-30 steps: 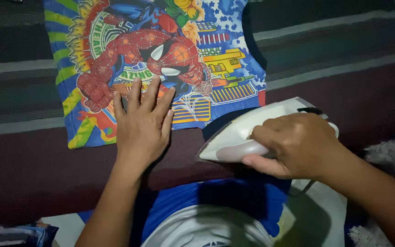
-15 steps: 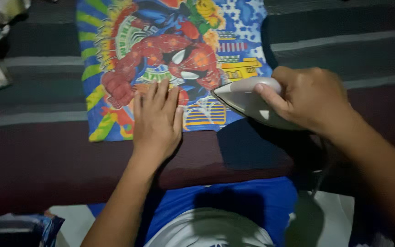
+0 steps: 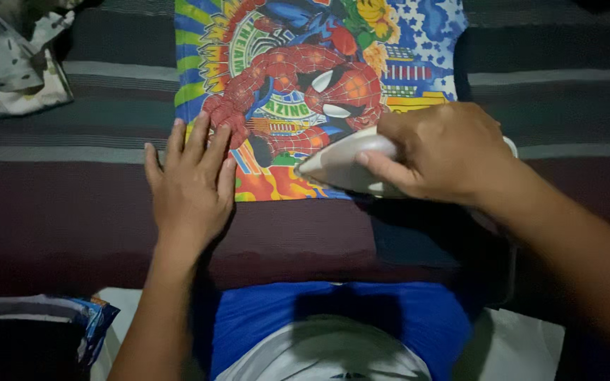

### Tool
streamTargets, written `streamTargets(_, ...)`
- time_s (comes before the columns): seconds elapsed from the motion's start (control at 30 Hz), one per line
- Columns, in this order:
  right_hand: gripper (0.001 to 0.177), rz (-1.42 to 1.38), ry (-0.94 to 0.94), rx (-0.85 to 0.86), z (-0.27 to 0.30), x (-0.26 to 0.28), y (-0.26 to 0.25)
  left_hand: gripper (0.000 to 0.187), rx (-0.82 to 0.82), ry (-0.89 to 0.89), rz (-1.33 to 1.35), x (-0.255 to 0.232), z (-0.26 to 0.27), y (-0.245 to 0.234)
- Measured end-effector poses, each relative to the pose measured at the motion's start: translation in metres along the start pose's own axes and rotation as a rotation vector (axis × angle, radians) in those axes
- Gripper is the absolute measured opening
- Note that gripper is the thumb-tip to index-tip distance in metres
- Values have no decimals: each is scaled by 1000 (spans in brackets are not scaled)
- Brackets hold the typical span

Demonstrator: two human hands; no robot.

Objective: The person irons an orange and light blue short, then folds it and places it on a stack. Next, they unfold a Spider-Man t-shirt, iron it, and fold it. The person uses an iron and handles the garments by hand on a striped surface.

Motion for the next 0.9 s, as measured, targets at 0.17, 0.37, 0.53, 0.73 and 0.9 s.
streamTargets(0.17, 42, -8, -17, 5, -10, 7, -2, 46, 2, -14, 21, 3, 1, 5)
streamTargets(0.37, 43, -4, -33, 32, -27, 28, 2, 48, -5, 1, 150, 21, 6, 3)
streamTargets(0.53, 45, -14, -111, 52, -50, 61, 10, 38, -123, -14, 363, 48, 16, -5)
streamTargets(0.73, 35, -43, -174, 77, -76, 106, 18, 37, -346, -161, 725, 60, 25, -4)
streamTargets(0.9, 30, -206, -268, 34, -89, 124, 17, 42, -362, -193, 671, 64, 25, -2)
Point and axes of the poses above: each hand's wrist, its own z-axis away from the middle knuckle, its own y-axis out of the palm, x = y × z, the point moved 3 cm from there along -z, towards the middle knuckle, and after that the axes turned 9 degrees about -z, right-handed, at the moved point
